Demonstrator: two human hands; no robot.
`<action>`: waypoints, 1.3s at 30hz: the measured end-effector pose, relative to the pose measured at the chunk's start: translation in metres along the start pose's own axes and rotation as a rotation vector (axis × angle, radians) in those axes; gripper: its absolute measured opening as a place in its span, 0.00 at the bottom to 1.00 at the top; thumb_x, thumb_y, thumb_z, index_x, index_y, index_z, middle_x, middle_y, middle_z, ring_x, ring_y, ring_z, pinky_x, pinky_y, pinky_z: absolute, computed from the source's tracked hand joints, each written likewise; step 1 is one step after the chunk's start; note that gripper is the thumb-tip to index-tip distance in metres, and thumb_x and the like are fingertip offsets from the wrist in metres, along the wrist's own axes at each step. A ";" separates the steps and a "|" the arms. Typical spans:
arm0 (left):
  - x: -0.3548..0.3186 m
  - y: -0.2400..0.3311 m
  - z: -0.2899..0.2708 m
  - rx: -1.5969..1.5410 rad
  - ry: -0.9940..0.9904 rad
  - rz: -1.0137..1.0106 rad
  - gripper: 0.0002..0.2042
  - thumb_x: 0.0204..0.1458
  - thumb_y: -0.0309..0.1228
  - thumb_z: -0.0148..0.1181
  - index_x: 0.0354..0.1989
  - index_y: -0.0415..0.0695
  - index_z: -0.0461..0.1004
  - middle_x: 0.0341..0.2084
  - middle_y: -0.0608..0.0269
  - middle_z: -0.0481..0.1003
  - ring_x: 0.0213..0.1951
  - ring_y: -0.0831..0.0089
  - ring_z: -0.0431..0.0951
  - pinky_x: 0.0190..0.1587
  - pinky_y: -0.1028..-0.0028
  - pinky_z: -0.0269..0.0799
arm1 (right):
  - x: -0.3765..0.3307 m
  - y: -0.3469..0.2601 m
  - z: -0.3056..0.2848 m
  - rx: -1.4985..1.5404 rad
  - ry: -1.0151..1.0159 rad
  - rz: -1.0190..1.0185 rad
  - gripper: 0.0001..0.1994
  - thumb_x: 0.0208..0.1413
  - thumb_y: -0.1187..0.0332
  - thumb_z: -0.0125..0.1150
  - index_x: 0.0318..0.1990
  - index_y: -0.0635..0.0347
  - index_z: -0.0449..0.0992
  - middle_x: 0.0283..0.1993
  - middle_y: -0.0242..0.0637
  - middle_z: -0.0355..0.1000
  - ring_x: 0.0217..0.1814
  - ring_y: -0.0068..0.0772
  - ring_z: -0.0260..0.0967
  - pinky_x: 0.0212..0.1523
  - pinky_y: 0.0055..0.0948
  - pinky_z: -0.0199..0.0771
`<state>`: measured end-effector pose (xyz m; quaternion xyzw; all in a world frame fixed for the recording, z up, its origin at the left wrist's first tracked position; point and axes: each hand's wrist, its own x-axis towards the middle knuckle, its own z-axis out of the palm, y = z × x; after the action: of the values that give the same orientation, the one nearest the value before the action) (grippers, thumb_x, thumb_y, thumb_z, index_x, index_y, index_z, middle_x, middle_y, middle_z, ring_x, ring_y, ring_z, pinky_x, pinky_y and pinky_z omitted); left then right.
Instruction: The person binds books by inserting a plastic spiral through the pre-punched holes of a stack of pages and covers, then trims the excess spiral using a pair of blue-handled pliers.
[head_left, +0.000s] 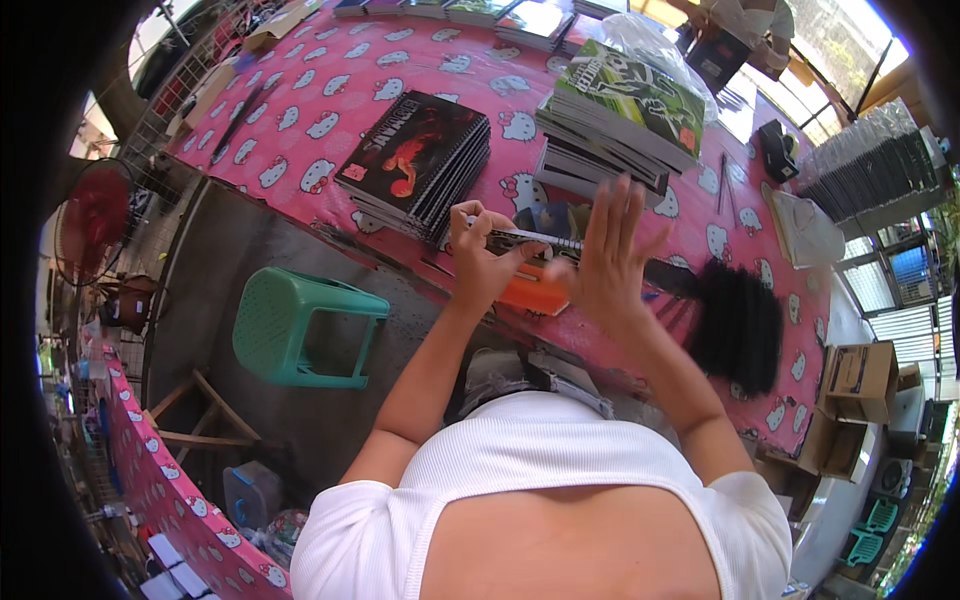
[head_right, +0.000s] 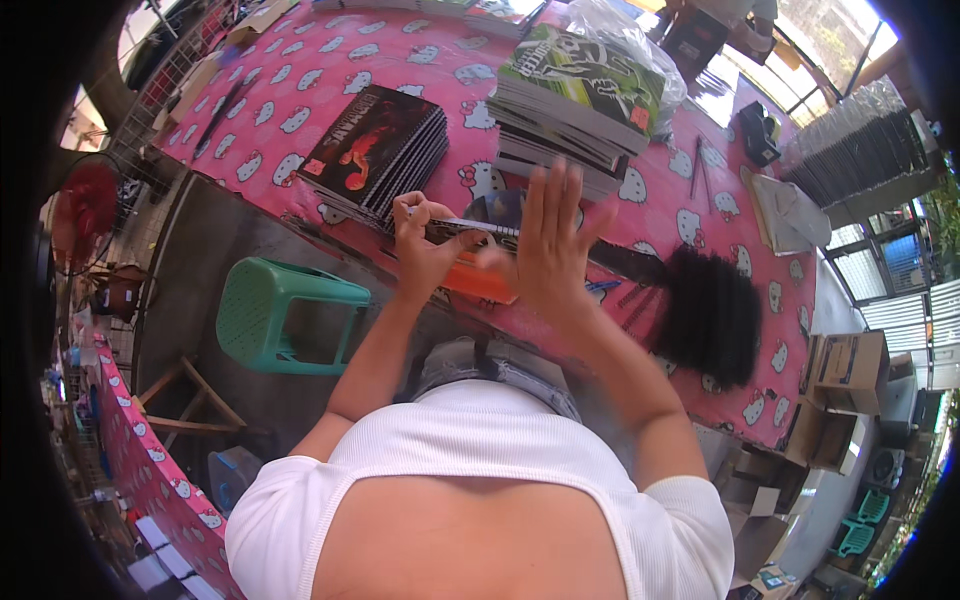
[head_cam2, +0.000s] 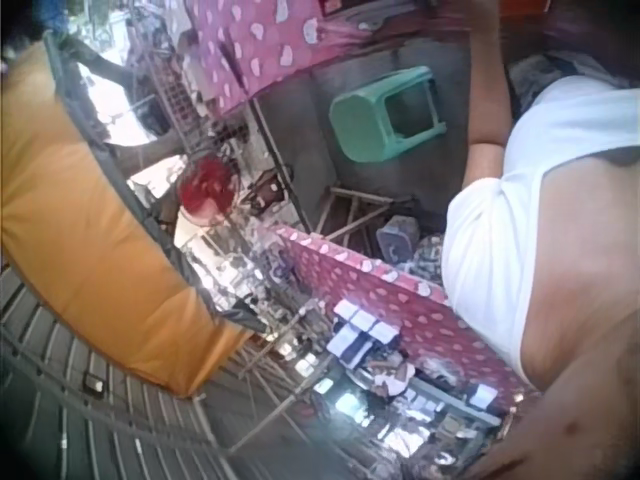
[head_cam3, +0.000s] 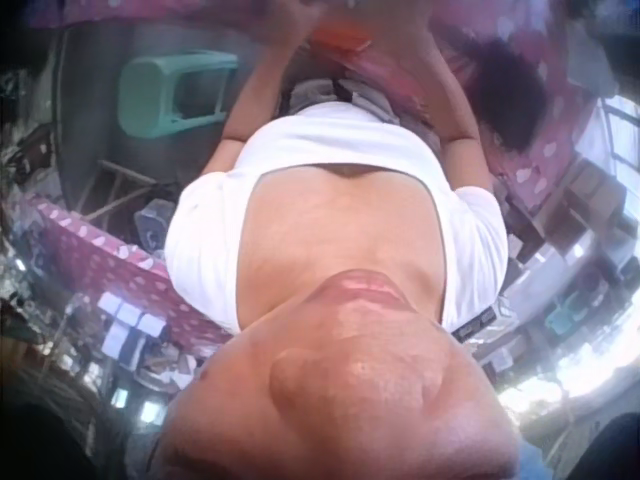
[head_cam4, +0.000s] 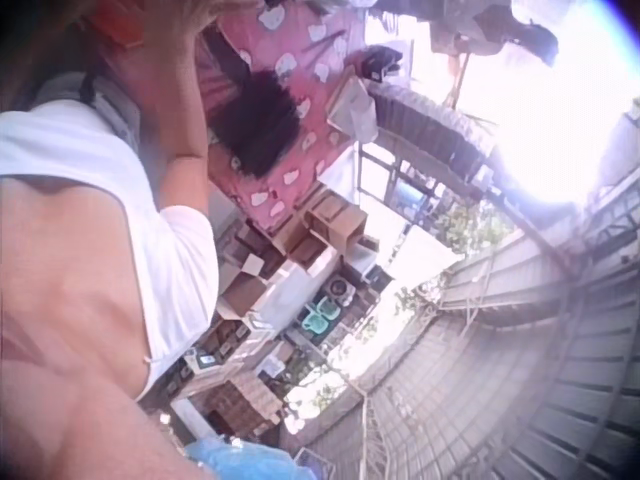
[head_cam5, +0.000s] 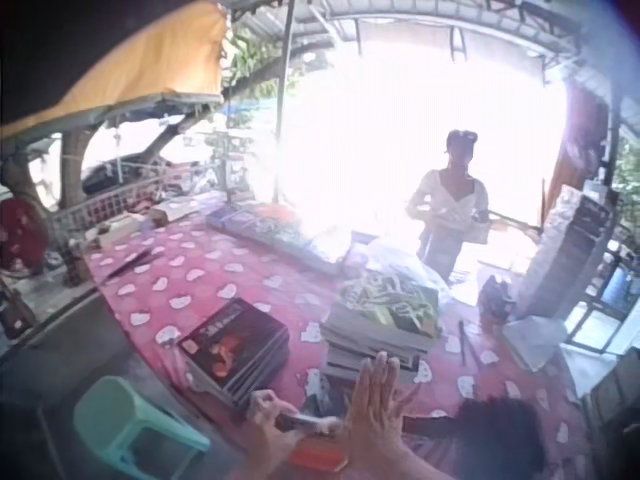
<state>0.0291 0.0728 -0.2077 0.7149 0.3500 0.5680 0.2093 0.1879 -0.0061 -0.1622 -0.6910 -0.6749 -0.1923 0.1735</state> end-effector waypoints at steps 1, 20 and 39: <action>-0.001 0.002 0.001 -0.004 -0.012 -0.006 0.23 0.26 0.40 0.78 0.26 0.42 0.72 0.35 0.58 0.62 0.39 0.62 0.67 0.38 0.63 0.67 | 0.014 0.002 0.001 0.007 -0.005 0.052 0.53 0.50 0.28 0.26 0.67 0.73 0.40 0.71 0.62 0.33 0.75 0.57 0.24 0.59 0.71 0.06; -0.003 0.032 -0.015 0.243 -0.073 -0.097 0.20 0.33 0.42 0.75 0.31 0.47 0.73 0.49 0.52 0.60 0.50 0.59 0.64 0.53 0.50 0.55 | 0.029 0.058 -0.048 0.788 -0.377 0.396 0.33 0.41 0.52 0.69 0.52 0.62 0.68 0.60 0.49 0.62 0.59 0.46 0.62 0.54 0.40 0.63; 0.003 0.052 -0.002 0.375 -0.220 -0.034 0.18 0.29 0.38 0.74 0.31 0.46 0.81 0.30 0.66 0.77 0.42 0.67 0.70 0.47 0.66 0.61 | 0.033 0.110 0.056 1.275 -0.389 0.043 0.17 0.41 0.70 0.70 0.38 0.66 0.72 0.34 0.34 0.74 0.36 0.27 0.70 0.41 0.30 0.72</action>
<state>0.0407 0.0402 -0.1688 0.7931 0.4367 0.4076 0.1191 0.2996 0.0472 -0.1920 -0.4886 -0.6614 0.3762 0.4269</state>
